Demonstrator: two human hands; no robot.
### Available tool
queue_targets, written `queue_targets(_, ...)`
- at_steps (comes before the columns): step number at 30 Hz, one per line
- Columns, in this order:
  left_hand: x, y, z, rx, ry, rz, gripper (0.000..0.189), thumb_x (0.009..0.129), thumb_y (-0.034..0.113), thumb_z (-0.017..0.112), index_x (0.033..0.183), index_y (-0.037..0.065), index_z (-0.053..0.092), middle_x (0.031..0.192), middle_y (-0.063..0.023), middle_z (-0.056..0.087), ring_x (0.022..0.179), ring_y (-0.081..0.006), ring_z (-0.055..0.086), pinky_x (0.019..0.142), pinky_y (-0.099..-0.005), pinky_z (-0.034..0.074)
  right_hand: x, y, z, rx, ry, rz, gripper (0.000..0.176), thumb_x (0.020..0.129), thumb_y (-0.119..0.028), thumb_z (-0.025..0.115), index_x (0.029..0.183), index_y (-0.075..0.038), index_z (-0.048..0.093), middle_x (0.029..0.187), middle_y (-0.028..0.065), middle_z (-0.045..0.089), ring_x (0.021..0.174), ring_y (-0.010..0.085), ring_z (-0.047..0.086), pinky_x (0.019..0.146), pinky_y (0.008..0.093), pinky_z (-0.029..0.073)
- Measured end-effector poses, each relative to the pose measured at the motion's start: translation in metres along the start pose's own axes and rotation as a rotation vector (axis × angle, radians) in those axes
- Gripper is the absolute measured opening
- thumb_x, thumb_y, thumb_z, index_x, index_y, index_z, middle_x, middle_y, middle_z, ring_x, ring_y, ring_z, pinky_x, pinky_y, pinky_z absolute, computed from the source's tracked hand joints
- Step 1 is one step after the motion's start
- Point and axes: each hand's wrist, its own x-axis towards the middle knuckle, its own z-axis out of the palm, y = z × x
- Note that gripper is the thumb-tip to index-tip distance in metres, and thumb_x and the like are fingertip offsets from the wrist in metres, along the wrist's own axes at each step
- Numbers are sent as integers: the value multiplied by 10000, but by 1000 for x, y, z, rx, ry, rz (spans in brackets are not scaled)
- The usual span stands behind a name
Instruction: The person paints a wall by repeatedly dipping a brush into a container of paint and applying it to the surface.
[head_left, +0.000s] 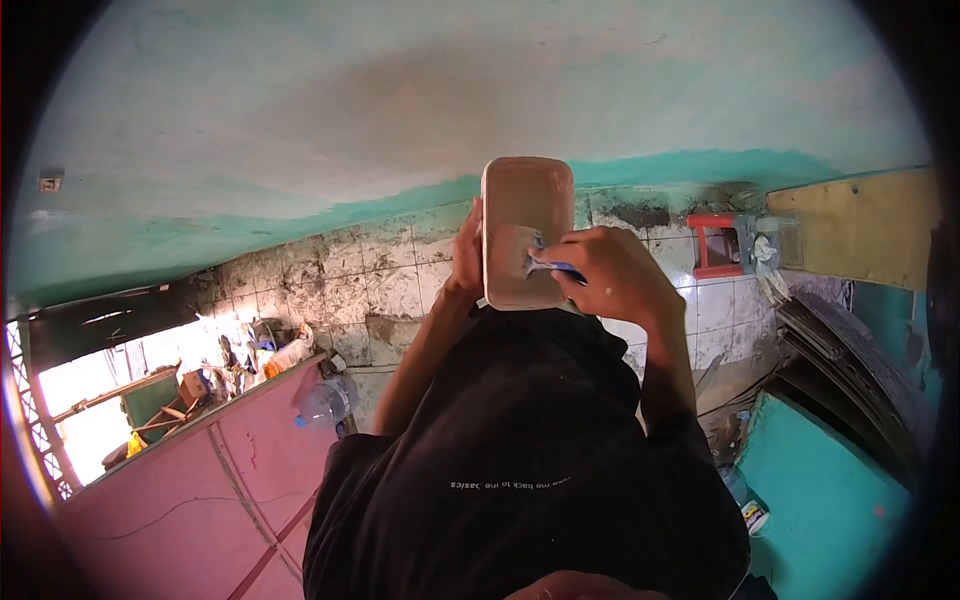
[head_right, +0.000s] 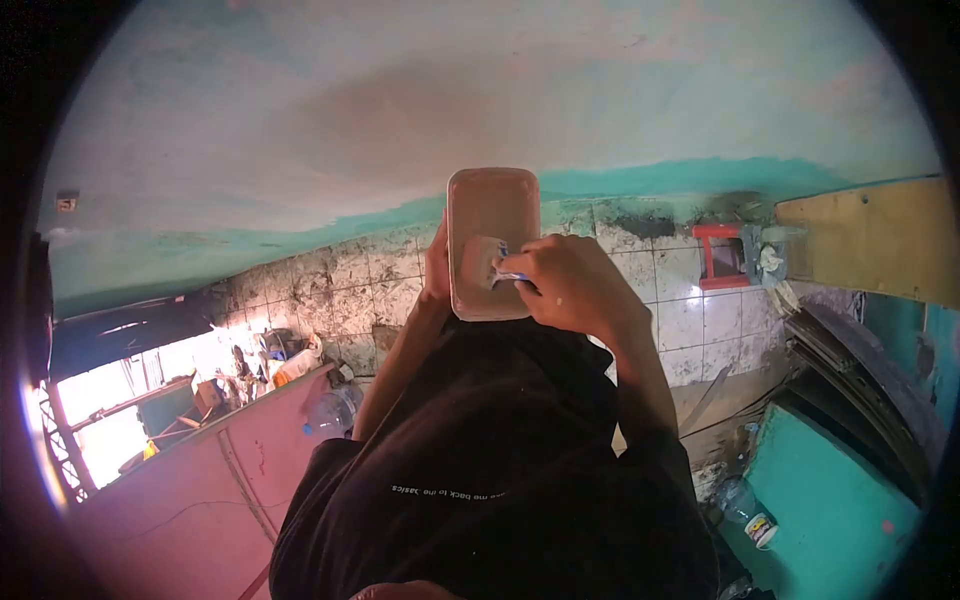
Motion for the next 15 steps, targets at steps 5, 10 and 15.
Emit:
queue_targets(5, 9, -15, 3, -30, 17, -47, 628, 1068, 493, 228, 1468, 37, 391, 1359, -162, 547, 1200, -289, 594, 995, -439, 528, -6, 16, 2, 4, 47, 18, 280, 810, -88, 685, 1085, -91, 734, 870, 112, 705, 778, 331, 679, 722, 413, 550)
queue_targets(10, 16, -22, -8, 25, 51, -64, 664, 1058, 526, 250, 1460, 18, 396, 1341, -184, 569, 1168, -299, 616, 1003, -439, 516, -3, 39, 9, 49, 13, -9, 258, 822, -101, 696, 1079, -94, 724, 912, 123, 715, 796, 323, 691, 726, 400, 555)
queue_targets(15, -2, -19, -22, -75, 93, 50, 589, 1059, 480, 277, 1472, 77, 396, 1367, -153, 555, 1202, -311, 594, 1012, -481, 507, -10, 55, 21, 337, 208, -81, 380, 831, -73, 719, 1199, -99, 627, 836, 119, 704, 673, 270, 679, 637, 344, 524)
